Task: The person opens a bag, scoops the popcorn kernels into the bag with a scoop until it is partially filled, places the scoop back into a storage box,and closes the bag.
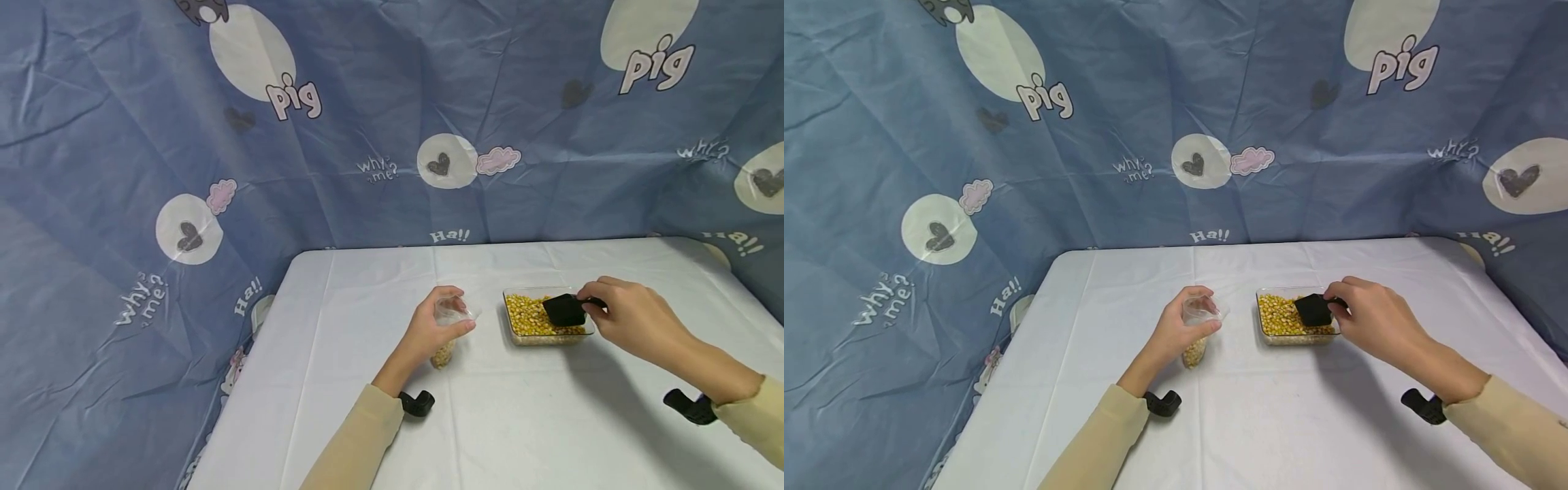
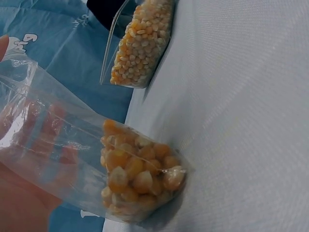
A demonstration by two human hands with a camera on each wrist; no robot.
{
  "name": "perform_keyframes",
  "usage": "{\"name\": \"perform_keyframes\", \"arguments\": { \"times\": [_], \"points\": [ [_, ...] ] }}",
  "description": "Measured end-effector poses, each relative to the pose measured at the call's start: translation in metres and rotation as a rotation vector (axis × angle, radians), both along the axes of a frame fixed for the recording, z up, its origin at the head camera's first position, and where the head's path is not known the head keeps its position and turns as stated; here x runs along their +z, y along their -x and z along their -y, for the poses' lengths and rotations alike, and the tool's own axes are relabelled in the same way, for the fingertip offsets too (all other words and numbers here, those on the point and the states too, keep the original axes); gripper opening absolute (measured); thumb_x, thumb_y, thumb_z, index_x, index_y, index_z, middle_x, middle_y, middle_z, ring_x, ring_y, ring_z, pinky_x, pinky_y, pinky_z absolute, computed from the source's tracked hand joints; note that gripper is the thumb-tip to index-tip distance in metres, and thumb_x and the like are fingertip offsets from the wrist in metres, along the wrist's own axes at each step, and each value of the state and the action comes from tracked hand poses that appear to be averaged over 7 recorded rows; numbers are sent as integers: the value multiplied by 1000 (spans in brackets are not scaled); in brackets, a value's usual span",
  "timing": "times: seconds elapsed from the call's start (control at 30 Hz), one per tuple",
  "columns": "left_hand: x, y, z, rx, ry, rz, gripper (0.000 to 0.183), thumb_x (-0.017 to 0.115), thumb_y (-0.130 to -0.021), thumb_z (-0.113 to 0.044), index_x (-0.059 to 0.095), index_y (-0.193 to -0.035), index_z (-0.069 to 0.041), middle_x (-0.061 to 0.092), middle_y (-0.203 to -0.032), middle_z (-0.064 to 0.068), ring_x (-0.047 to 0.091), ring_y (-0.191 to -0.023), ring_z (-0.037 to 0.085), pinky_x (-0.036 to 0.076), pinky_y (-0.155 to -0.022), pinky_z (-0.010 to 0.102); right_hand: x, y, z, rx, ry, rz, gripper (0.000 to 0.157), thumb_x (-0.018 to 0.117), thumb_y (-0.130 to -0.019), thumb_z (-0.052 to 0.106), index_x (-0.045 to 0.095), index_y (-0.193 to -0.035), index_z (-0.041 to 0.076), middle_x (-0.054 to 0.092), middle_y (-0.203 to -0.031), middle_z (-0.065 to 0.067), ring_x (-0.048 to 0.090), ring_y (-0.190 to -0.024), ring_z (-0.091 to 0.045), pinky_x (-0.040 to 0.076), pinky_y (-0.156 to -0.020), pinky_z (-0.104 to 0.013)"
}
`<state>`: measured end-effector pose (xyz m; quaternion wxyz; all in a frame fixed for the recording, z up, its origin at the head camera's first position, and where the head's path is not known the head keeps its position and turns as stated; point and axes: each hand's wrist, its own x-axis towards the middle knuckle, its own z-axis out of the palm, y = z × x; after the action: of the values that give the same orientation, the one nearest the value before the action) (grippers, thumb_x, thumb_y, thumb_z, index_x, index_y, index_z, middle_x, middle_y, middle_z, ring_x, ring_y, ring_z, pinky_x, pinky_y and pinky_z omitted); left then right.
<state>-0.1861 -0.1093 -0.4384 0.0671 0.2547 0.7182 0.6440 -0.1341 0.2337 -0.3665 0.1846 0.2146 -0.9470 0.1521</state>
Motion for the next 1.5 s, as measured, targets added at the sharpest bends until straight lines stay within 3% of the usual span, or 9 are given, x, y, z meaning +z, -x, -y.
{"name": "perform_keyframes", "arguments": {
  "times": [0.1,0.47,0.73,0.87,1.17,1.5],
  "points": [
    [4,-1,0,-10,0,0,53,78,-88,-7,51,-134,-7,59,-118,26,55,-116,41,31,-108,62,1,0,-2,-4,-9,9,20,76,-80,0,75,-93,15,66,-84,10,47,-58,-1,38,-51,-28],
    [-3,2,1,16,13,-55,52,81,-88,-19,54,-132,-19,62,-120,17,61,-110,22,37,-106,53,9,2,-6,2,-52,23,19,75,-79,-1,74,-91,13,64,-82,7,49,-58,-4,40,-51,-30],
    [-2,2,3,11,19,-58,55,80,-88,-16,52,-136,-18,62,-122,11,61,-112,26,37,-108,52,14,4,-5,24,-82,39,19,75,-78,-2,73,-92,10,65,-85,4,54,-62,-7,43,-52,-32],
    [-3,2,4,17,31,-64,54,80,-88,-19,53,-135,-21,63,-120,6,62,-110,21,39,-106,49,14,4,-3,29,-93,46,18,73,-78,-3,73,-91,9,65,-84,2,56,-63,-9,45,-53,-33],
    [-4,3,3,22,52,-74,59,80,-88,-20,50,-139,-22,64,-118,4,62,-109,19,40,-105,44,13,4,-1,23,-98,108,18,68,-80,-5,73,-90,9,64,-84,2,58,-65,-11,48,-55,-35],
    [-6,3,0,41,57,-45,59,80,-87,-18,52,-138,-23,66,-114,5,62,-107,19,35,-109,42,7,6,-4,-32,-19,271,11,69,-84,0,75,-91,7,69,-83,-1,52,-60,-8,44,-55,-32]
  ]
}}
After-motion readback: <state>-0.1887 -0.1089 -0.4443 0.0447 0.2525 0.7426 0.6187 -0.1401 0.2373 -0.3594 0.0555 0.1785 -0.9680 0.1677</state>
